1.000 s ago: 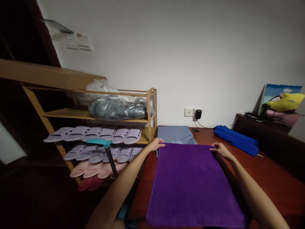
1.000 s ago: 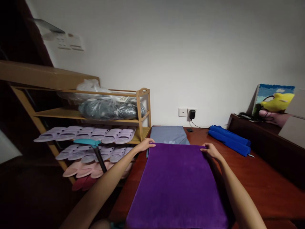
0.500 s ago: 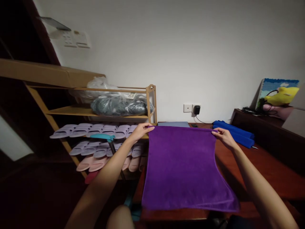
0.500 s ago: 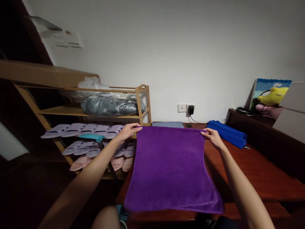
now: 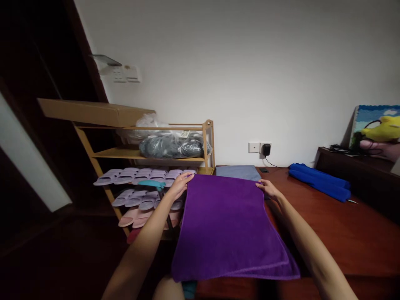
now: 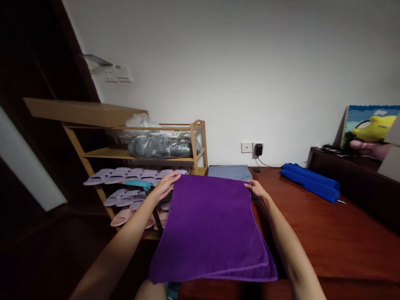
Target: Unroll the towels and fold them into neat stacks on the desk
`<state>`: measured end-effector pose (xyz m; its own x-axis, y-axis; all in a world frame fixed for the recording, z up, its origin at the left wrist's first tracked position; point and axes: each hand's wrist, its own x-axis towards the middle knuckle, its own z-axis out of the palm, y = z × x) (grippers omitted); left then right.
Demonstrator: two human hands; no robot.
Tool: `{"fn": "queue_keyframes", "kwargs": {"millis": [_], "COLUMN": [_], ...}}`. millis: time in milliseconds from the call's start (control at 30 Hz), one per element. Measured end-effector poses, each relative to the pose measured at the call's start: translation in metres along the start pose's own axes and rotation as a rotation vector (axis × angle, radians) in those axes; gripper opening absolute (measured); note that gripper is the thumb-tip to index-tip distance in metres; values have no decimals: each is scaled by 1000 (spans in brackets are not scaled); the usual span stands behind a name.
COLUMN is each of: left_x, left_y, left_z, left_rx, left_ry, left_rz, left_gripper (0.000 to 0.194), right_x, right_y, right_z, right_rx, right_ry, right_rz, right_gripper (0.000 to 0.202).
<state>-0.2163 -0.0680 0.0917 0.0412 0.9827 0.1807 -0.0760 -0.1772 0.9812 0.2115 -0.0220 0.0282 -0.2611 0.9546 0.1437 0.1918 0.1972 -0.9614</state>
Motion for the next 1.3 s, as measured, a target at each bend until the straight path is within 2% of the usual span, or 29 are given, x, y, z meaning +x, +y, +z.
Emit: {"fn": "queue_keyframes", "kwargs": {"millis": [167,333,500,600,767,900,1133,1300], "left_x": [0,0,6,8,8,7,10,13], "left_y": [-13,-22,-25,-27,-30,-31,-35,-34], "left_z": [-11,-13,-10,-8,-6,-8,-13,-6], "left_rx": [23,21,-7,-23,-42,-50,-29,5], "left_ry": [3,4,-2,-6,-20,-8,-2,-19], "left_rz": [-44,-63,-73,-77,-80,-67,-72,-67], "left_gripper": [43,38,38,39,38,37,39,39], "right_x": [11,16,20,15,9,13,3,-10], "right_y": [16,16,8,5,3,5,2,0], "right_z": [11,5,-8,-5,13,20,3,-17], "right_rx": [-104,-324,-638,-803,-954,-1061,-1255,-1292], "right_ry": [-59,-94,-43,-11,-96,-159,-82,-50], "right_rz": [44,48,-6,-38,-106,-91,-51,-16], "right_gripper": [51,42,26,19,30,32,38,41]}}
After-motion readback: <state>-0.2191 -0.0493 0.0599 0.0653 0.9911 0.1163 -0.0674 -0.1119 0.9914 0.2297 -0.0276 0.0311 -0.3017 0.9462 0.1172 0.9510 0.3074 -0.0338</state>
